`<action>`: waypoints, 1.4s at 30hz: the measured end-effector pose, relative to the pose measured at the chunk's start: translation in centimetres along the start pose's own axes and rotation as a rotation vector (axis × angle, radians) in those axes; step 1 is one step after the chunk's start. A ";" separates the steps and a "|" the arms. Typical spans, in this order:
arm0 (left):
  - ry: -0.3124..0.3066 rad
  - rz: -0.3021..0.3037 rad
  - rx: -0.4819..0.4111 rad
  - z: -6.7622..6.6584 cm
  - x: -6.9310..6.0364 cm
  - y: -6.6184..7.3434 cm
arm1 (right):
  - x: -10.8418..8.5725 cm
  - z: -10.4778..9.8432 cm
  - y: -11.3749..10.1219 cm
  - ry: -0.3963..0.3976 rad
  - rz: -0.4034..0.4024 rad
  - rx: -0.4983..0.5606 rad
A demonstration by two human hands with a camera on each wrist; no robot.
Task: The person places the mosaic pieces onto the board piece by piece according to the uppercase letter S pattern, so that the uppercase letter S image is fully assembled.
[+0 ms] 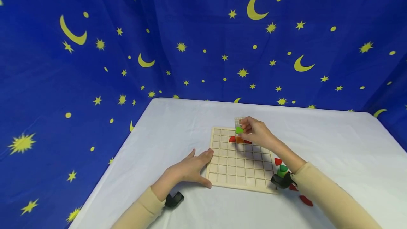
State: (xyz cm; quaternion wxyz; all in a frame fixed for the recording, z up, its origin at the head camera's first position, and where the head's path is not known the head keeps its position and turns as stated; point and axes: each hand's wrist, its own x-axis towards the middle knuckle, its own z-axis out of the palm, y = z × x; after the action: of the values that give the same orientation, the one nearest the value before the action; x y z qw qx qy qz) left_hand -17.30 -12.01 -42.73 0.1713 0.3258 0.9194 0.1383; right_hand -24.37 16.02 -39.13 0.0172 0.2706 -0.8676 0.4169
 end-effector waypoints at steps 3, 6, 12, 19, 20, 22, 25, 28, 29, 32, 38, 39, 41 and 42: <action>0.005 -0.003 0.000 0.1 0.0 0.0 | 0.3 0.5 0.1 0.009 -0.021 0.009; 0.010 0.000 0.009 0.2 0.0 0.0 | 0.5 0.9 0.1 0.007 -0.033 0.022; 0.016 0.014 0.017 0.2 0.1 0.0 | 0.6 1.6 0.5 -0.034 -0.008 0.026; 0.022 0.018 0.026 0.2 0.1 -0.1 | 0.6 2.2 1.2 -0.063 -0.009 0.013; 0.022 0.019 0.026 0.2 0.0 -0.1 | 0.5 2.3 1.4 -0.068 -0.010 0.007; 0.021 0.020 0.024 0.2 0.0 -0.1 | 0.4 2.6 1.8 -0.078 -0.008 -0.005; 0.019 0.021 0.019 0.2 -0.1 0.0 | 0.2 3.1 2.2 -0.090 -0.007 -0.024; 0.018 0.018 0.013 0.2 -0.2 0.0 | 0.0 3.4 2.4 -0.103 -0.024 -0.051; 0.018 0.018 0.012 0.2 -0.2 0.1 | -0.1 3.5 2.5 -0.107 -0.029 -0.062; 0.018 0.016 0.008 0.2 -0.2 0.1 | -0.2 3.6 2.5 -0.117 -0.044 -0.091; 0.023 0.013 0.014 0.1 -0.1 0.1 | -0.3 3.8 2.6 -0.122 -0.055 -0.096; 0.022 0.013 0.014 0.1 -0.1 0.1 | -0.3 3.8 2.7 -0.124 -0.059 -0.095; 0.022 0.014 0.014 0.1 -0.1 0.1 | -0.3 3.9 2.7 -0.130 -0.056 -0.092; 0.021 0.014 0.013 0.1 -0.1 0.1 | -0.3 3.9 2.8 -0.133 -0.056 -0.094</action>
State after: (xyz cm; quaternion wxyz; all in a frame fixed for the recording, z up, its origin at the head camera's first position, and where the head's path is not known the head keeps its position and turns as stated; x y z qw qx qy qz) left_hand -17.16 -11.97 -42.76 0.1585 0.3319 0.9198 0.1368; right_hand -24.70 14.70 -43.73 -0.0163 0.3207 -0.8775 0.3561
